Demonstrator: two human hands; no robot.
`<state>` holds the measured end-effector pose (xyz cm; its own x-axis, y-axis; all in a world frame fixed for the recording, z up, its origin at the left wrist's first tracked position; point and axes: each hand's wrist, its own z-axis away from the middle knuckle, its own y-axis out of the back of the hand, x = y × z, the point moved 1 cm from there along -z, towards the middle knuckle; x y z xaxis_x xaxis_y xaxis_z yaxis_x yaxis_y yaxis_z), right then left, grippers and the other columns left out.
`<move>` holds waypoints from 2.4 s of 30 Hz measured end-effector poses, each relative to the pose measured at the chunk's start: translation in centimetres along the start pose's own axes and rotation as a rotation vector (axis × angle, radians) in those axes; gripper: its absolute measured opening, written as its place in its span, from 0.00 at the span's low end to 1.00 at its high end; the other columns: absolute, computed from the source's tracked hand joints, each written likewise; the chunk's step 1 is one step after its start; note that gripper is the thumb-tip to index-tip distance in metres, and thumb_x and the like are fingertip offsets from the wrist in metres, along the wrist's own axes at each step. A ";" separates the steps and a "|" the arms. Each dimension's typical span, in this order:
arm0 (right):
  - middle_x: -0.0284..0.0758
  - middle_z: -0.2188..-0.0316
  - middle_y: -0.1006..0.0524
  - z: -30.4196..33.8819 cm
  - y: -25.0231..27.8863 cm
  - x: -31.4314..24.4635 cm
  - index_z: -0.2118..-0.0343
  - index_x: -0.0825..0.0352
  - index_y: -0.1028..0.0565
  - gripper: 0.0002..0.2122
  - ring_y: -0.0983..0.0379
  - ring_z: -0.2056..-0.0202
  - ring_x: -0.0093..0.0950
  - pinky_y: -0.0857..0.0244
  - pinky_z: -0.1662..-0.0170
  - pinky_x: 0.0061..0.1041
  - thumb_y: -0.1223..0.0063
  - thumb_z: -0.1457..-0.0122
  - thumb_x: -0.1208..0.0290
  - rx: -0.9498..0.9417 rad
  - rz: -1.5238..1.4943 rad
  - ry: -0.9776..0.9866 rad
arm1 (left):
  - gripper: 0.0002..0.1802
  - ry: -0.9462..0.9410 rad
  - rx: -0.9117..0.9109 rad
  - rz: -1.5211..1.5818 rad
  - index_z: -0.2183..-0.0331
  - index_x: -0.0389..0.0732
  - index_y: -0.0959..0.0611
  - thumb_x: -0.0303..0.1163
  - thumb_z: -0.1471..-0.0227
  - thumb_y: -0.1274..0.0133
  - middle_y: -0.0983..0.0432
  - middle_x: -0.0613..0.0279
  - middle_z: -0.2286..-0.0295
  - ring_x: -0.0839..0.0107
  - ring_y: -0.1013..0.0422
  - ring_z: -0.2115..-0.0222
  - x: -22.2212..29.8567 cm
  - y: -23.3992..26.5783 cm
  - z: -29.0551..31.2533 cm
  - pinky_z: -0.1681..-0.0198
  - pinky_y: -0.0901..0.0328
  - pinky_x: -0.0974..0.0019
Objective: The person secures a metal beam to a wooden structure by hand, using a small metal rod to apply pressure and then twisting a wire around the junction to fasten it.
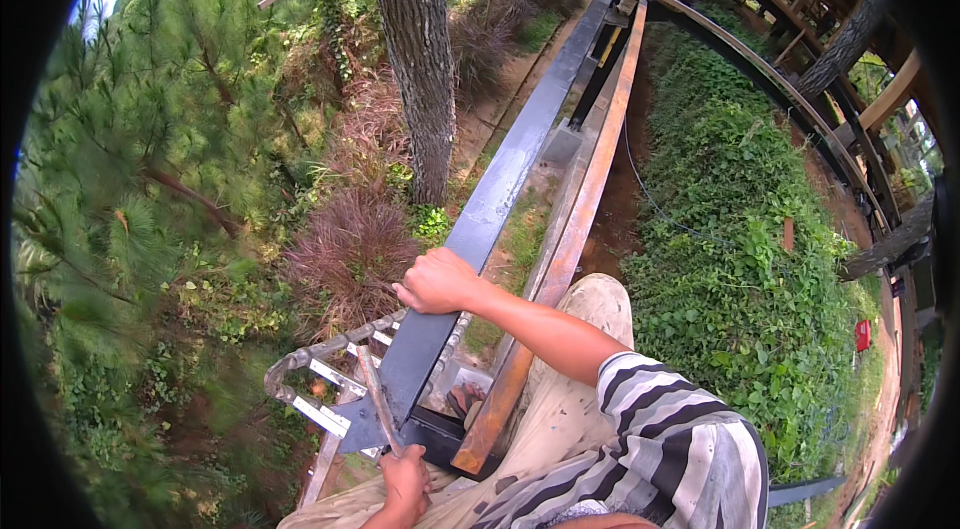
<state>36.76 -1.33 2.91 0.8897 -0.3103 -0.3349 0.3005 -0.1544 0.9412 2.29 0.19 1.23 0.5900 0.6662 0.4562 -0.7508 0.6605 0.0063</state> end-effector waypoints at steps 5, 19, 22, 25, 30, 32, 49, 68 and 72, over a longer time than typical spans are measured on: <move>0.51 0.81 0.21 0.0 0.4 0.1 0.82 0.72 0.20 0.23 0.21 0.74 0.50 0.26 0.64 0.47 0.51 0.37 0.58 0.037 0.000 0.026 | 0.15 -0.188 0.192 -0.072 0.79 0.47 0.34 0.30 0.47 0.45 0.43 0.72 0.89 0.77 0.47 0.92 -0.4 -0.9 -0.2 0.90 0.52 0.67; 0.52 0.75 0.18 1.6 0.4 1.3 0.77 0.72 0.18 0.22 0.19 0.69 0.50 0.25 0.59 0.47 0.52 0.37 0.58 0.076 -0.084 0.057 | 0.13 -0.506 0.563 -0.355 0.77 0.27 0.22 0.30 0.55 0.42 0.29 0.58 0.84 0.69 0.35 0.85 -2.2 0.2 -4.8 0.80 0.42 0.57; 0.52 0.75 0.18 1.5 0.6 1.4 0.77 0.72 0.18 0.22 0.19 0.68 0.50 0.26 0.59 0.48 0.53 0.36 0.58 0.094 -0.084 0.075 | 0.20 -0.453 0.634 -0.434 0.69 0.21 0.17 0.32 0.56 0.38 0.18 0.45 0.73 0.60 0.23 0.70 -1.3 -0.7 -3.1 0.62 0.31 0.55; 0.52 0.74 0.18 1.2 0.7 0.5 0.77 0.72 0.18 0.22 0.19 0.68 0.50 0.26 0.59 0.48 0.53 0.37 0.58 0.081 -0.091 0.090 | 0.17 -0.535 0.692 -0.392 0.73 0.22 0.20 0.31 0.58 0.39 0.24 0.52 0.77 0.66 0.30 0.75 -2.0 0.1 -3.3 0.70 0.37 0.57; 0.51 0.72 0.17 1.4 0.4 1.3 0.76 0.71 0.17 0.19 0.18 0.66 0.48 0.26 0.58 0.46 0.51 0.39 0.59 0.067 -0.082 0.070 | 0.22 -0.439 0.673 -0.483 0.68 0.21 0.17 0.35 0.56 0.37 0.17 0.39 0.70 0.56 0.20 0.67 -1.1 -1.2 -2.0 0.59 0.30 0.54; 0.51 0.72 0.17 1.5 0.4 1.3 0.76 0.71 0.17 0.19 0.18 0.66 0.48 0.26 0.57 0.46 0.51 0.39 0.59 0.077 -0.087 0.074 | 0.22 -0.468 0.697 -0.486 0.69 0.20 0.17 0.36 0.55 0.37 0.17 0.38 0.70 0.53 0.20 0.67 -0.8 -1.9 -0.9 0.59 0.30 0.53; 0.51 0.73 0.18 1.7 0.1 1.8 0.77 0.71 0.18 0.19 0.18 0.68 0.48 0.26 0.59 0.46 0.52 0.40 0.60 0.102 -0.107 0.095 | 0.18 -0.501 0.737 -0.531 0.73 0.22 0.19 0.32 0.57 0.39 0.22 0.48 0.76 0.62 0.27 0.74 -1.1 -1.6 -1.5 0.65 0.33 0.54; 0.50 0.73 0.17 1.5 0.5 1.3 0.78 0.70 0.18 0.15 0.18 0.68 0.47 0.25 0.60 0.45 0.49 0.45 0.63 0.117 -0.121 0.083 | 0.13 -0.477 0.669 -0.439 0.79 0.28 0.22 0.31 0.57 0.41 0.26 0.56 0.80 0.68 0.31 0.77 -1.1 -1.5 -1.2 0.69 0.35 0.56; 0.50 0.73 0.17 1.4 0.6 0.8 0.78 0.70 0.18 0.15 0.18 0.67 0.48 0.25 0.60 0.45 0.49 0.45 0.63 0.094 -0.116 0.067 | 0.14 -0.514 0.612 -0.372 0.78 0.28 0.22 0.31 0.56 0.41 0.26 0.56 0.80 0.68 0.32 0.77 -1.8 -0.6 -2.1 0.70 0.36 0.55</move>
<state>37.19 -3.01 3.11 0.8731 -0.2222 -0.4341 0.3714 -0.2739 0.8872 2.29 -0.65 -1.43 0.7317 0.1090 0.6729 -0.6512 0.4036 0.6427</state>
